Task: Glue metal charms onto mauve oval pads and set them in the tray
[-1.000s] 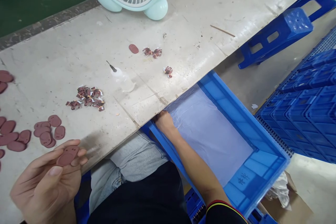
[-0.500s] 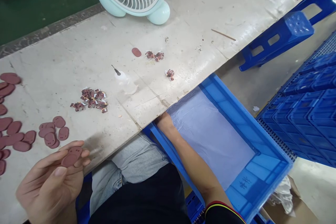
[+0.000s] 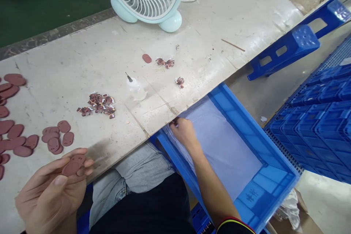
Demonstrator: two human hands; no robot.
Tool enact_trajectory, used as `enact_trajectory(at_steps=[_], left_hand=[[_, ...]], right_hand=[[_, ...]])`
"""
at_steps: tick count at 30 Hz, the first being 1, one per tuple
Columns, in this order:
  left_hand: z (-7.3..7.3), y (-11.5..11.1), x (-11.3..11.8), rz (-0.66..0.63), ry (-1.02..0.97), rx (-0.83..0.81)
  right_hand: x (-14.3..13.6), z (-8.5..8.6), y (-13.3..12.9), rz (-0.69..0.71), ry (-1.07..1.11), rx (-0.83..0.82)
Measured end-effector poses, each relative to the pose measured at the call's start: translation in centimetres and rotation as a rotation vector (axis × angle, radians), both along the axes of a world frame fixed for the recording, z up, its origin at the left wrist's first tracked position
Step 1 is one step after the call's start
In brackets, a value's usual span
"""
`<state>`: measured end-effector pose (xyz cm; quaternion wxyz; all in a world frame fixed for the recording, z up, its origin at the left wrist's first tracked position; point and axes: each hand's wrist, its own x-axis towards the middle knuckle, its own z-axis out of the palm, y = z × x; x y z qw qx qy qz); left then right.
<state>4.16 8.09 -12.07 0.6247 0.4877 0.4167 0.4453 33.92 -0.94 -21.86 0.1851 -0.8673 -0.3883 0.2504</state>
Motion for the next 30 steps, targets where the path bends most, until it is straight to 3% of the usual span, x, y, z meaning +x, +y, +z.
enact_trajectory(at_steps=[3, 5, 8, 10, 13, 15, 17, 21, 27, 30], left_hand=[[0.2, 0.4, -0.4, 0.020, -0.057, -0.104], [0.3, 0.7, -0.5, 0.036, -0.108, -0.214], [0.8, 1.1, -0.2, 0.018, -0.224, -0.414], [1.2, 1.2, 0.1, -0.003, -0.325, -0.516], [1.6, 1.0, 0.6, -0.002, -0.459, -0.600], [1.6, 0.6, 0.7, 0.002, -0.524, -0.631], [1.4, 0.0, 0.6, -0.006, -0.578, -0.648], [0.8, -1.1, 0.3, -0.048, -0.657, -0.670], [0.6, -1.7, -0.4, -0.075, -0.741, -0.683], [0.5, -1.7, -0.7, -0.080, -0.786, -0.667]], right_hand=[[1.3, 5.0, -3.5, -0.124, 0.052, 0.116], [1.3, 8.1, -4.9, -0.212, 0.202, 0.284], [-0.4, 10.9, -4.1, -0.281, 0.901, 0.669], [-2.2, 11.6, -1.6, -0.225, 1.458, 0.741], [-4.9, 11.6, 3.5, -0.243, 2.121, 0.659], [-5.7, 11.0, 6.8, -0.337, 2.428, 0.646], [-5.5, 10.4, 9.3, -0.389, 2.581, 0.665], [-4.5, 10.3, 11.0, -0.324, 2.482, 0.683], [-8.7, 12.9, 7.2, -0.134, 1.625, 0.612], [-11.1, 13.6, 5.8, -0.076, 1.441, 0.515]])
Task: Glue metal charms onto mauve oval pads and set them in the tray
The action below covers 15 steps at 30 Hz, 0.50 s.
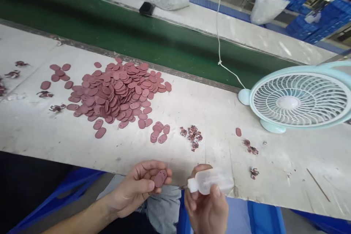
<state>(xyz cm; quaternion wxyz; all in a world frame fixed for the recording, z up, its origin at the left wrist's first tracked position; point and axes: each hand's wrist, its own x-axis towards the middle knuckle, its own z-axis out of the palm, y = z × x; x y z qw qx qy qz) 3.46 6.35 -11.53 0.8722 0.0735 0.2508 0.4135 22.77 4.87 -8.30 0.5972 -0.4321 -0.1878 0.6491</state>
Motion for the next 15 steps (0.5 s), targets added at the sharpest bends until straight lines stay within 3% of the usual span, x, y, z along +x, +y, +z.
enact_trajectory(at_steps=[6, 15], left_hand=[[-0.4, 0.0, -0.3, -0.007, 0.020, 0.067], [-0.4, -0.3, 0.4, 0.043, 0.057, 0.149]], right_hand=[[-1.9, 0.3, -0.3, 0.019, -0.099, -0.067], [-2.5, -0.2, -0.5, -0.020, -0.288, 0.109]])
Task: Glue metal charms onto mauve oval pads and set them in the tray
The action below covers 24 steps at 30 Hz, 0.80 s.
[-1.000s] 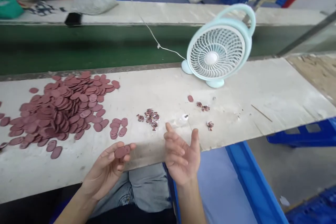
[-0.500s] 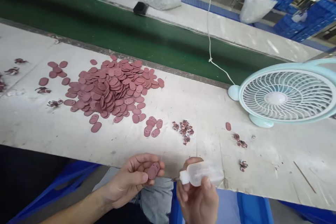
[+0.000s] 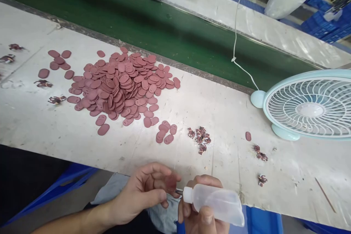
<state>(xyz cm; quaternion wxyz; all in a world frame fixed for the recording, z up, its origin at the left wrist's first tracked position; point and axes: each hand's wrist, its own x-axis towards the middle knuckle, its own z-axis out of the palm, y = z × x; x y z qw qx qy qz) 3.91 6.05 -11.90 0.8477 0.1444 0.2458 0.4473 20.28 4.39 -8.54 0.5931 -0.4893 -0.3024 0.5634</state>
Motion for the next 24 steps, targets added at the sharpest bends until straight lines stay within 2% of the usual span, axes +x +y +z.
enact_trajectory(at_steps=[5, 12, 20, 24], left_hand=[[0.1, -0.3, 0.3, 0.003, -0.008, -0.072], [0.5, -0.1, 0.1, -0.045, 0.024, -0.132], [0.3, -0.1, 0.1, -0.070, 0.049, -0.106], [0.4, -0.1, 0.1, -0.064, 0.050, -0.120]], right_hand=[[-1.8, 0.2, -0.1, -0.196, -0.234, 0.165], [-3.8, 0.6, 0.1, -0.430, -0.378, 0.110], [-4.8, 0.7, 0.4, -0.516, -0.467, 0.075], [-4.5, 0.7, 0.3, -0.500, -0.453, 0.066]])
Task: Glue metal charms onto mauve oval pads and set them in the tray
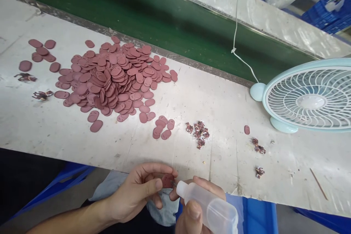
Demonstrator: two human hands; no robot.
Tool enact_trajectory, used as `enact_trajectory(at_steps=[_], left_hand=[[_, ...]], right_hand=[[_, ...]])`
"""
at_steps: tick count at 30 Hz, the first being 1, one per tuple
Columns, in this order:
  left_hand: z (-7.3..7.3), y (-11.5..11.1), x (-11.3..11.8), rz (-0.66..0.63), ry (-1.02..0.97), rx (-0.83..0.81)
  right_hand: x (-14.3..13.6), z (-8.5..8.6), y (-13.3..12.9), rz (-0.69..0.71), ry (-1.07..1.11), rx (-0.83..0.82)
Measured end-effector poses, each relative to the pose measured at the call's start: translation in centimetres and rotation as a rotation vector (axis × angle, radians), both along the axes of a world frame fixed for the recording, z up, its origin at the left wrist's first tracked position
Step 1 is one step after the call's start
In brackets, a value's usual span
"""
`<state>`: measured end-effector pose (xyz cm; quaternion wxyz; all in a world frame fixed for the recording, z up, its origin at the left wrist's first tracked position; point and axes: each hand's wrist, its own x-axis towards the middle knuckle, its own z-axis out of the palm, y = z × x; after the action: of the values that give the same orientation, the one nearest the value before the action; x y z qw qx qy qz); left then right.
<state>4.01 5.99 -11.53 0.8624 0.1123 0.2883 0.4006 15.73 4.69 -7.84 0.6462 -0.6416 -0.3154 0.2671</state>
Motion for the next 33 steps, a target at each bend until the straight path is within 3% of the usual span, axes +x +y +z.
enact_trajectory(at_steps=[9, 23, 25, 28, 31, 33], left_hand=[[0.2, 0.1, 0.0, -0.008, 0.006, -0.040], [0.4, 0.2, -0.1, 0.009, -0.007, -0.058], [0.5, 0.2, -0.2, 0.020, -0.013, -0.059], [0.6, 0.1, -0.4, 0.047, -0.028, -0.051], [0.5, 0.1, -0.8, 0.052, -0.031, -0.031], [0.5, 0.1, -0.9, 0.058, -0.023, -0.035]], right_hand=[[-0.2, 0.2, 0.0, 0.012, -0.026, -0.008], [1.0, 0.7, -0.6, 0.209, 0.109, -0.002], [2.1, 1.2, -0.4, 0.267, 0.331, -0.028], [5.6, 0.7, 1.1, 0.272, 0.838, 0.011], [10.6, -2.0, 4.0, 0.271, 1.510, 0.158], [13.6, -4.1, 5.6, 0.429, 1.896, 0.192]])
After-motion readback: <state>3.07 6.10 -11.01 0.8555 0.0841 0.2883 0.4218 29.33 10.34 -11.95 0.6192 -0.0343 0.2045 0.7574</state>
